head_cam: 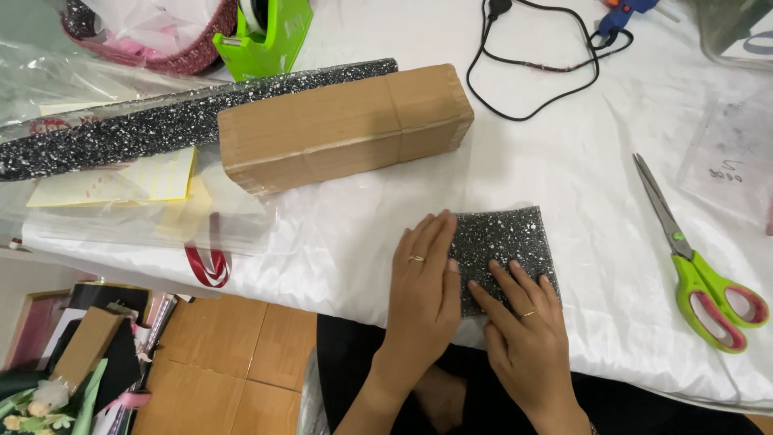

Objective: The person cuts a piece of silver glittery mesh from a roll using green scissors. They then fold the cut piece and trim it into a smaller square. Finally, they wrap the square around a wooden skewer and secure it with tape.

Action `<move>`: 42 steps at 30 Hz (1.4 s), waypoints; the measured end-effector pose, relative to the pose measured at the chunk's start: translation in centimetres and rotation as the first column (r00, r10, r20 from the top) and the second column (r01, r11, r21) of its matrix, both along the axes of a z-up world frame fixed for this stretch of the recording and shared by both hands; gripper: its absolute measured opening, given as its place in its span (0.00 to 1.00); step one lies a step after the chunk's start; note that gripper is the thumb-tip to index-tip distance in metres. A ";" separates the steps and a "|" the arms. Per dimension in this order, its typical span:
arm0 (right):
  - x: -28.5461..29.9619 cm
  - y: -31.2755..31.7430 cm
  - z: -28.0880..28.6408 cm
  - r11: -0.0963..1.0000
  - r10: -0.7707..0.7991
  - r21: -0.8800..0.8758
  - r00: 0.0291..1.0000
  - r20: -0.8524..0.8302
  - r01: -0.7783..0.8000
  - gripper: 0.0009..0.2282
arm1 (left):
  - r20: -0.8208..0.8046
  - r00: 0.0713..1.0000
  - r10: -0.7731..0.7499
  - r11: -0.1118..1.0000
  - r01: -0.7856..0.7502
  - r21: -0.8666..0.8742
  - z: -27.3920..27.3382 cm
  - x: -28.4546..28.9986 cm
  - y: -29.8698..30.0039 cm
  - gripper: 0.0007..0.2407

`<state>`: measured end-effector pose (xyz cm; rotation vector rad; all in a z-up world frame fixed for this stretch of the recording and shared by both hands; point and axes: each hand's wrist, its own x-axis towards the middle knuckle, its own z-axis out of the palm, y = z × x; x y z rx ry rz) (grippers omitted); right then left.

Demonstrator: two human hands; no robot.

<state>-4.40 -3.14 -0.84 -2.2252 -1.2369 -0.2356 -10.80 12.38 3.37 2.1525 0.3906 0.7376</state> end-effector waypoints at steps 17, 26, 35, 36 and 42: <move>5.8 -10.0 5.7 0.993 0.106 0.001 0.863 -0.493 -0.121 0.19 | -0.132 0.987 -0.088 0.964 0.118 0.237 -3.5 5.9 -2.6 0.23; 13.0 -12.0 6.5 0.570 -0.779 -0.612 0.596 -0.192 0.548 0.29 | -0.133 0.985 -0.111 0.976 0.133 0.173 -2.9 5.5 -2.6 0.24; 14.6 -13.2 7.1 0.538 -0.753 -0.718 0.635 -0.174 0.441 0.21 | -0.165 0.981 -0.100 0.973 0.132 0.192 -3.1 5.6 -2.6 0.25; 14.1 -13.4 7.2 0.602 -0.754 -0.664 0.591 -0.288 0.444 0.19 | -0.166 0.981 -0.106 0.972 0.137 0.193 -3.2 5.6 -2.6 0.25; 7.9 -18.2 1.8 0.931 0.199 0.162 -0.084 -0.976 0.327 0.16 | -0.175 0.980 -0.099 0.961 0.140 0.240 -3.5 5.6 -2.7 0.25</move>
